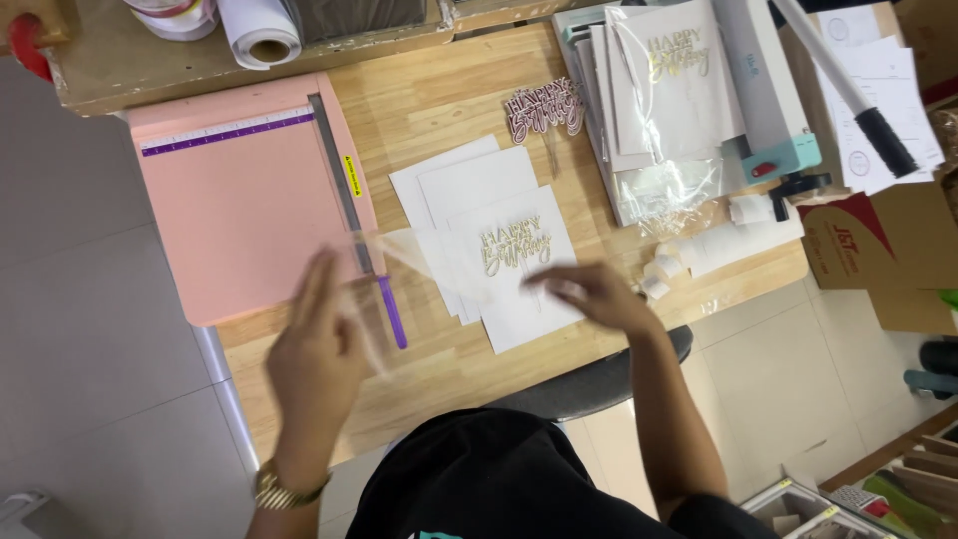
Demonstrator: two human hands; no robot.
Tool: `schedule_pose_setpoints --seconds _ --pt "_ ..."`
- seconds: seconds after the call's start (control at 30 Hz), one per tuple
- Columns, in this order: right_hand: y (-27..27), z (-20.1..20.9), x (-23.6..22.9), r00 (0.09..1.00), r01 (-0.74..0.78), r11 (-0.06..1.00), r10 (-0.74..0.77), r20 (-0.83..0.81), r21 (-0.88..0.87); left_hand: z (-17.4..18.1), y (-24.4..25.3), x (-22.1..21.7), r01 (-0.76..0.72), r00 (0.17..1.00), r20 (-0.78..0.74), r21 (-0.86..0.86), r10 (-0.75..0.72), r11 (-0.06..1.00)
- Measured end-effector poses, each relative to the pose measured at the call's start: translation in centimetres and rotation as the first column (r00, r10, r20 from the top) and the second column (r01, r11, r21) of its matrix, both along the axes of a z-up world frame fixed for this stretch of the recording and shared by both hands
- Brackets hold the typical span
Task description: The person trims white paper using a paper cutter, places a decorative cake topper onto the paper, and then slides both items into a plastic sleeve before sealing it with tape.
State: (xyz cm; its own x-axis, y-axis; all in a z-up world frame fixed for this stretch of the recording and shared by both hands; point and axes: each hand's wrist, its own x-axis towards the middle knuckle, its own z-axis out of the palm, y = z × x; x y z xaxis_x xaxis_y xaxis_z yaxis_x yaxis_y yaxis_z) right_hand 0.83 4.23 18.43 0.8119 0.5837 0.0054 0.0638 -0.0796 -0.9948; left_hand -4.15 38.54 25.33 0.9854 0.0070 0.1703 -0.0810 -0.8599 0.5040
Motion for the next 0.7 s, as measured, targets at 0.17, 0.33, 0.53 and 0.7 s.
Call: schedule_pose_setpoints --seconds 0.17,0.33,0.53,0.7 --pt "-4.5 -17.0 11.2 0.959 0.141 0.513 -0.284 -0.012 -0.847 2.3 5.4 -1.0 -0.204 0.978 0.027 -0.046 0.205 0.978" --pt "-4.9 -22.9 16.9 0.995 -0.053 0.202 0.088 -0.035 -0.978 0.8 9.2 -2.8 -0.342 0.938 0.088 0.079 0.336 0.936" --pt "-6.9 -27.8 19.2 0.925 0.058 0.070 0.371 0.080 -0.996 0.0 11.0 -3.8 -0.373 0.927 0.124 0.196 0.354 0.907" --pt "-7.0 -27.4 19.5 0.942 0.005 0.113 0.333 0.042 -0.994 0.3 11.5 -3.7 -0.365 0.930 0.115 0.178 0.349 0.914"
